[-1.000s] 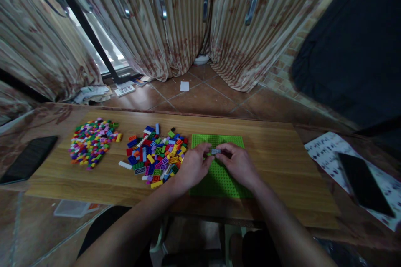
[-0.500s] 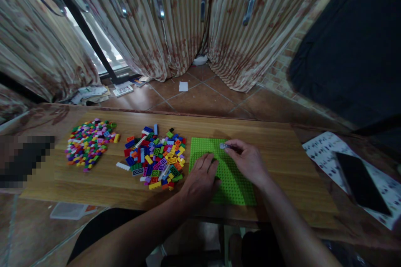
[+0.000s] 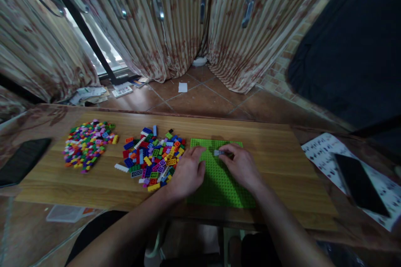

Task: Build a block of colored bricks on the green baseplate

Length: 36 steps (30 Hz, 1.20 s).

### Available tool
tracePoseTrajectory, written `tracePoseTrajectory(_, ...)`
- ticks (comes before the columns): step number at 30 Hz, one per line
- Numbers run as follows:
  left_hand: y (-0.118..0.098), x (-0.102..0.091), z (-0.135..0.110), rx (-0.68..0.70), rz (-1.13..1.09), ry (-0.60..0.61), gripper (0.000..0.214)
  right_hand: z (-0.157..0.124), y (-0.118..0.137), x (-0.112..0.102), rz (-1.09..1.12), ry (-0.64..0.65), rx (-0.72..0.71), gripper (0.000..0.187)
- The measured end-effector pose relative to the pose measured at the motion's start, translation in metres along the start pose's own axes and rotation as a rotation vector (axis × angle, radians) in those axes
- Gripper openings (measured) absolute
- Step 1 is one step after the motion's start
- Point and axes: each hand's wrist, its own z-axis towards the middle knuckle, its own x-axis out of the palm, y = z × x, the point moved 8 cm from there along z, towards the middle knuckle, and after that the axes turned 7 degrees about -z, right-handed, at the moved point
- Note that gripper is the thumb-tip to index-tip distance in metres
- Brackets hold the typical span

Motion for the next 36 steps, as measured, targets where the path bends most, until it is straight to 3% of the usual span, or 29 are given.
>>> tracePoseTrajectory(4,0.012,-0.012,0.008,-0.103,-0.096,-0.066,0.033,0.001,0.007,0.010,-0.001,0.033,-0.027,0.010)
tracePoseTrajectory(17,0.027,-0.004,0.015,-0.248,-0.128,-0.005,0.036,0.005,0.016,0.026,-0.062,0.039,-0.077,0.011)
tracePoseTrajectory(36,0.018,-0.001,0.015,-0.202,-0.058,0.055,0.030,0.004,0.014,0.026,-0.032,0.078,-0.095,0.011)
